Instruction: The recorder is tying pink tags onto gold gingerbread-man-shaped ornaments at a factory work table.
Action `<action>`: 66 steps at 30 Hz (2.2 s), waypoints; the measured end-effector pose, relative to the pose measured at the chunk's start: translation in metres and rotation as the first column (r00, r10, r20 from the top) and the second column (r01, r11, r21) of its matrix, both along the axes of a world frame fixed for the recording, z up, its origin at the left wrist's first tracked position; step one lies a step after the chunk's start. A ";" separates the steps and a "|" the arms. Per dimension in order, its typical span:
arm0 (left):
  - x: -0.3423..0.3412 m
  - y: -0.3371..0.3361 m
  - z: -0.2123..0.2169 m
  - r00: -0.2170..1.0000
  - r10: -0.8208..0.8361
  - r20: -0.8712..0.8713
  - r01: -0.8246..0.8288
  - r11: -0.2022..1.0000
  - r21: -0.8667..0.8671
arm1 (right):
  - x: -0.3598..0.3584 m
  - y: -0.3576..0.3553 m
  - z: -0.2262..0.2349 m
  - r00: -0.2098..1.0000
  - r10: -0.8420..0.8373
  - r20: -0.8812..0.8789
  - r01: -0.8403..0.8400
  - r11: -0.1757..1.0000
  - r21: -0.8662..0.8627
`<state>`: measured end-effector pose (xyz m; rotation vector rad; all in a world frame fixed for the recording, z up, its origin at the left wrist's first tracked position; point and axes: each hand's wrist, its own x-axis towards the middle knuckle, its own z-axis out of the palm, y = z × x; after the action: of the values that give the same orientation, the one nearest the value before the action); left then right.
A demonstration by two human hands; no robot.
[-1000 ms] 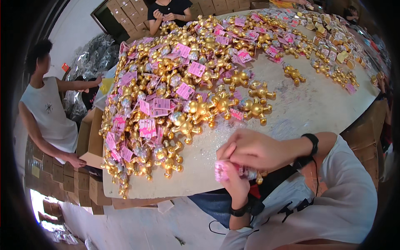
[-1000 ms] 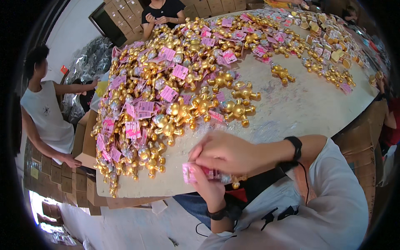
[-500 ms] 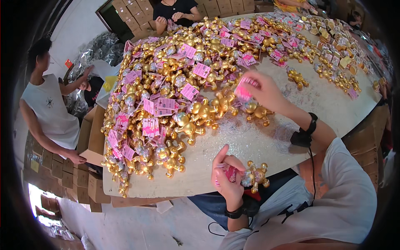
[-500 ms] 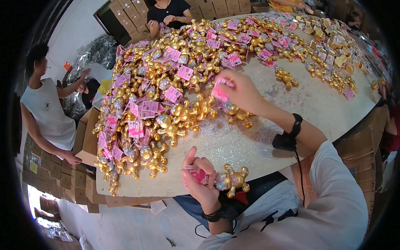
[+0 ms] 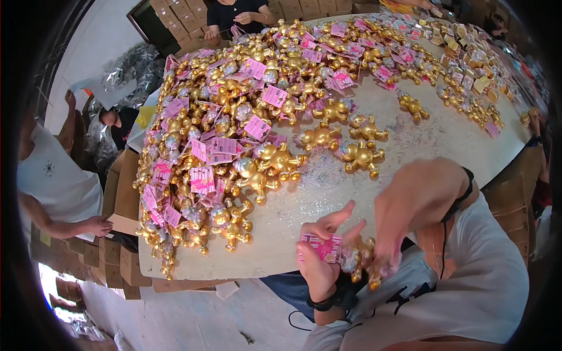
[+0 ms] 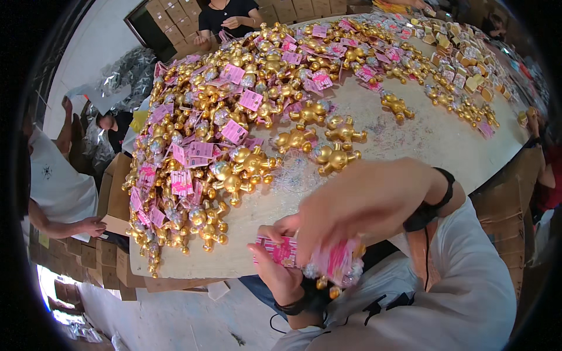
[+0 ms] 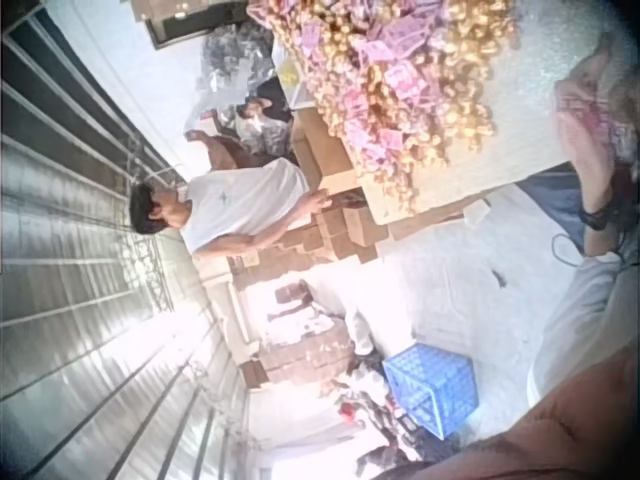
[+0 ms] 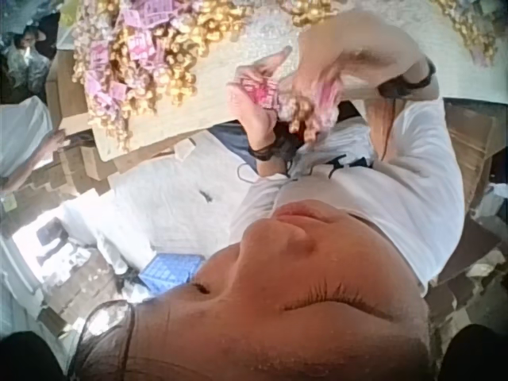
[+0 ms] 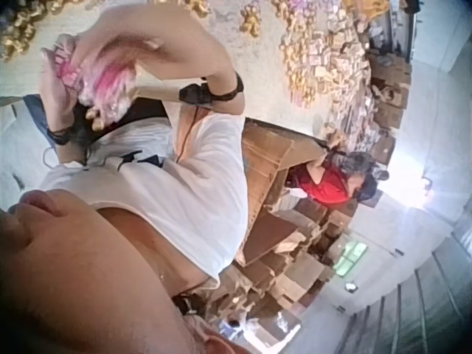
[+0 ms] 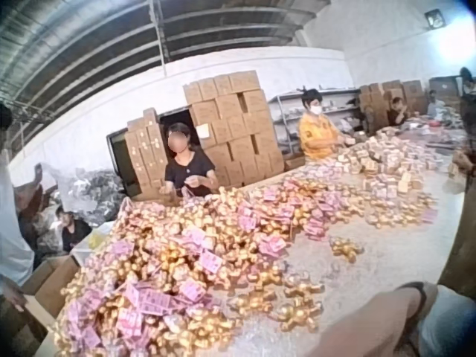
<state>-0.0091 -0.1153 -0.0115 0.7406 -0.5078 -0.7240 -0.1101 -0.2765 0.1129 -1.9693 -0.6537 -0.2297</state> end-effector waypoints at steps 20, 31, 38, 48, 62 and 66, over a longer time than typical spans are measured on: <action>-0.001 0.011 0.007 0.989 -0.151 0.002 0.146 0.963 0.228 | 0.081 -0.121 -0.150 0.465 -0.885 0.025 0.693 0.345 -0.633; -0.001 0.007 0.004 0.991 -0.025 0.132 -0.014 0.957 0.290 | 0.082 -0.121 -0.145 0.534 -0.837 -0.119 0.701 0.517 -0.490; 0.006 0.008 -0.003 0.993 0.024 -0.111 -0.023 1.000 0.012 | 0.056 -0.082 -0.067 0.286 -0.939 0.189 0.958 0.287 -0.022; 0.000 0.004 -0.002 0.984 0.175 0.043 -0.178 0.982 0.071 | 0.029 -0.012 0.003 0.769 -0.635 0.075 0.639 0.767 -0.056; 0.010 0.011 -0.016 0.935 0.347 0.069 -0.337 0.933 -0.125 | 0.098 0.057 -0.047 0.989 0.047 -0.142 -0.066 0.989 -0.133; 0.017 0.026 -0.007 0.949 0.307 0.071 -0.310 0.951 0.022 | 0.126 0.017 -0.075 0.901 -0.233 -0.366 0.291 0.950 0.112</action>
<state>0.0081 -0.0892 -0.0184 0.8547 -0.4286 -0.4166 0.0162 -0.2592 0.0382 -1.8713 -0.1303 -0.0886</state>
